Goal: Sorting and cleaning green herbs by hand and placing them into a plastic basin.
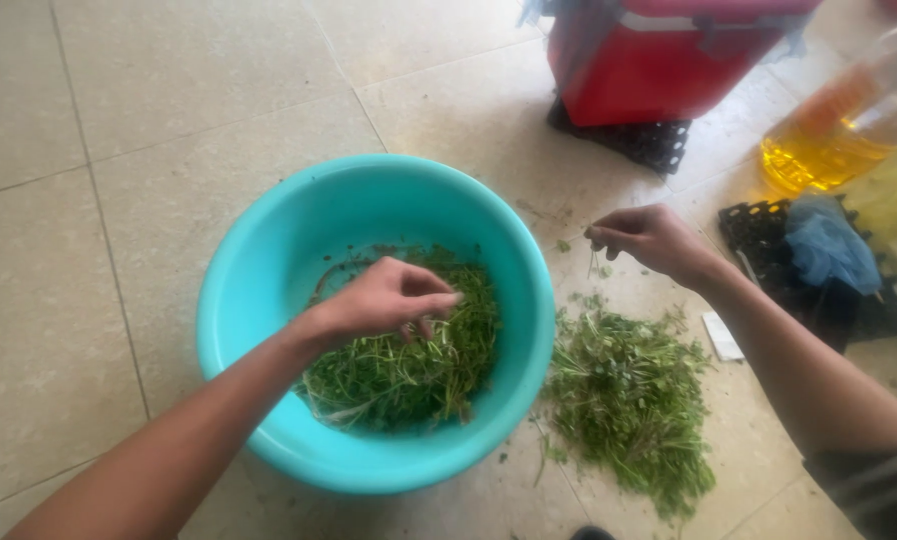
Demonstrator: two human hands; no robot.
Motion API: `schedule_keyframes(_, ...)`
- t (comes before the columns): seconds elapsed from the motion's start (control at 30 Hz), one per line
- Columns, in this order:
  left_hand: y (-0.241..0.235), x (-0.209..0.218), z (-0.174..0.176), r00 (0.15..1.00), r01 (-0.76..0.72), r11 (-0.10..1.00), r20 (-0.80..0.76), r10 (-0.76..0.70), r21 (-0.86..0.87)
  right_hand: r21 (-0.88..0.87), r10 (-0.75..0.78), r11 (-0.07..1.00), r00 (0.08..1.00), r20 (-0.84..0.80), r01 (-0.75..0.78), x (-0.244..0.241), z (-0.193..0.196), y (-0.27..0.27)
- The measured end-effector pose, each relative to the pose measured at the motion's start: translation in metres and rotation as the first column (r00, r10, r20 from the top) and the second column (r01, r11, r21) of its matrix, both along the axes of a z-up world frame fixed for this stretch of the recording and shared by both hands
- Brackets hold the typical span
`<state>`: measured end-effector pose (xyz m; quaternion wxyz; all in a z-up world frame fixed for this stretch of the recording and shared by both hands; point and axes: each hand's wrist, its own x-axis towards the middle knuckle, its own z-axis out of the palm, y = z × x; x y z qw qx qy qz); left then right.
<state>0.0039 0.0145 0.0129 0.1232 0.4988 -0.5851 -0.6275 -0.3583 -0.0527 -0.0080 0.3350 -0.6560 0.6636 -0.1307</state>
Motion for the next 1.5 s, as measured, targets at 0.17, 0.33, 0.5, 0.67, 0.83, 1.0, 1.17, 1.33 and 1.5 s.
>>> schedule_keyframes(0.17, 0.003, -0.017, 0.013, 0.982, 0.024, 0.987, -0.179, -0.053, -0.159, 0.004, 0.102, 0.994, 0.950, 0.295, -0.108, 0.074, 0.050, 0.036)
schedule_keyframes(0.33, 0.003, -0.022, 0.005, 0.958, -0.018, 0.985, -0.285, -0.032, -0.172, -0.095, 0.274, 0.961, 0.872, 0.406, -0.258, 0.119, 0.053, 0.049)
schedule_keyframes(0.5, 0.003, -0.009, 0.003, 0.953, -0.018, 0.987, -0.300, -0.032, -0.160, -0.336, 0.503, 0.838, 0.848, 0.169, -0.430, 0.121, 0.054, 0.048)
schedule_keyframes(0.67, 0.001, 0.006, 0.010, 0.980, 0.041, 0.990, -0.187, -0.066, -0.135, -0.434, 0.587, 0.735, 0.809, 0.023, -0.521, 0.106, 0.067, 0.042)
schedule_keyframes(0.83, 0.000, 0.016, 0.008, 0.990, 0.065, 0.995, 0.129, -0.054, -0.080, -0.383, 0.502, 0.820, 0.856, 0.124, -0.425, 0.098, 0.059, 0.041)
schedule_keyframes(1.0, -0.003, 0.022, -0.009, 0.940, 0.108, 0.984, 0.337, -0.054, -0.144, -0.172, 0.280, 0.941, 0.955, -0.096, -0.293, 0.051, -0.020, 0.013)
schedule_keyframes(1.17, 0.005, 0.014, 0.017, 0.934, 0.099, 0.991, 0.353, -0.061, -0.091, 0.162, 0.108, 0.986, 0.850, -0.516, -0.027, -0.047, -0.174, -0.005)
schedule_keyframes(1.33, 0.003, 0.005, 0.013, 0.945, 0.100, 0.993, 0.318, -0.075, -0.063, 0.179, 0.075, 0.983, 0.818, -0.571, 0.034, -0.098, -0.271, 0.011)
schedule_keyframes(1.5, 0.001, 0.001, 0.012, 0.967, 0.079, 0.996, 0.248, -0.066, -0.046, 0.150, -0.033, 0.982, 0.875, -0.482, 0.120, -0.091, -0.223, 0.005)
